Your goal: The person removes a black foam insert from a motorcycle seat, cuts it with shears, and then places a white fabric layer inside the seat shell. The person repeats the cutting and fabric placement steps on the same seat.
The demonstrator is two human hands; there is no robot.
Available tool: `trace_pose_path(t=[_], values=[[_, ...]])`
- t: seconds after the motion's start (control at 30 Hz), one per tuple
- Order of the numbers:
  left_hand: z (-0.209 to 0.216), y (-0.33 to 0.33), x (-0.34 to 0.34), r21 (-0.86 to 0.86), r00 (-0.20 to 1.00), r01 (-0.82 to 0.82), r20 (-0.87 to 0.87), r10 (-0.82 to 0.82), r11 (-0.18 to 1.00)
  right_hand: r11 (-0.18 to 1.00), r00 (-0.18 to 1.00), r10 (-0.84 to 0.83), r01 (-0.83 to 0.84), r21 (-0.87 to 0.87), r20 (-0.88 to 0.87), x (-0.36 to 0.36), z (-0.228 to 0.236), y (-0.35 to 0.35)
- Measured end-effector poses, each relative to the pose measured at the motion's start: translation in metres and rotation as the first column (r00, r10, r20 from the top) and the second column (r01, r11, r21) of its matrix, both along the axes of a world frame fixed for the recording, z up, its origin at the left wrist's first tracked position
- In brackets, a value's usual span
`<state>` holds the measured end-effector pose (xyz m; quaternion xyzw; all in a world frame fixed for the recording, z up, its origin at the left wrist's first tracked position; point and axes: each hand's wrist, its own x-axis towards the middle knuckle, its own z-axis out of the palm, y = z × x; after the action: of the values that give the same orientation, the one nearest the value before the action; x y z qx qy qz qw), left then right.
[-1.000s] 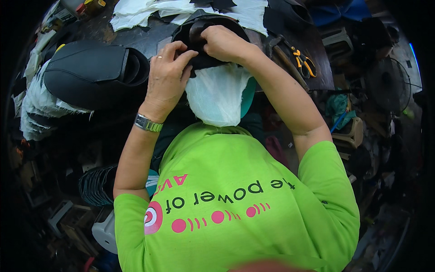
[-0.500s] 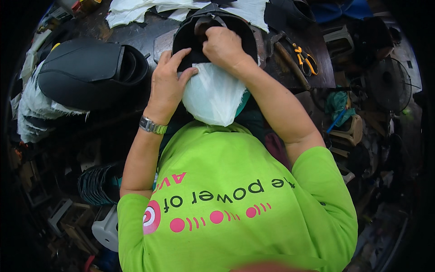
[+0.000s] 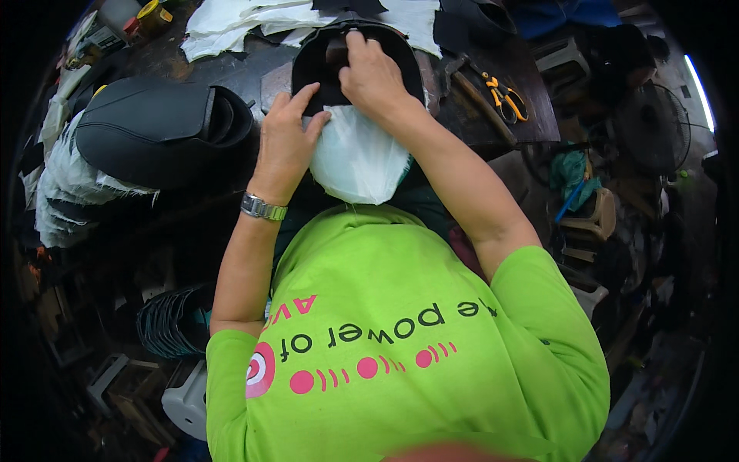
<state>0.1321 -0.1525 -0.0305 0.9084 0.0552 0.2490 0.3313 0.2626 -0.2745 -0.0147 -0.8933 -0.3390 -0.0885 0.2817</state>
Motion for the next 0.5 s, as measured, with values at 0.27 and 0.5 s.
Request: trace_pose_path(t=[0.27, 0.5], values=[[-0.006, -0.003, -0.001, -0.033, 1.0, 0.024, 0.001, -0.024, 0.999, 0.953, 0.975, 0.22, -0.208, -0.221, 0.028, -0.047, -0.034, -0.036], [-0.001, -0.003, -0.013, -0.242, 0.998, 0.067, 0.029, -0.062, 0.968, 0.921, 0.955, 0.29, -0.259, -0.292, 0.068, -0.04, -0.032, -0.04]])
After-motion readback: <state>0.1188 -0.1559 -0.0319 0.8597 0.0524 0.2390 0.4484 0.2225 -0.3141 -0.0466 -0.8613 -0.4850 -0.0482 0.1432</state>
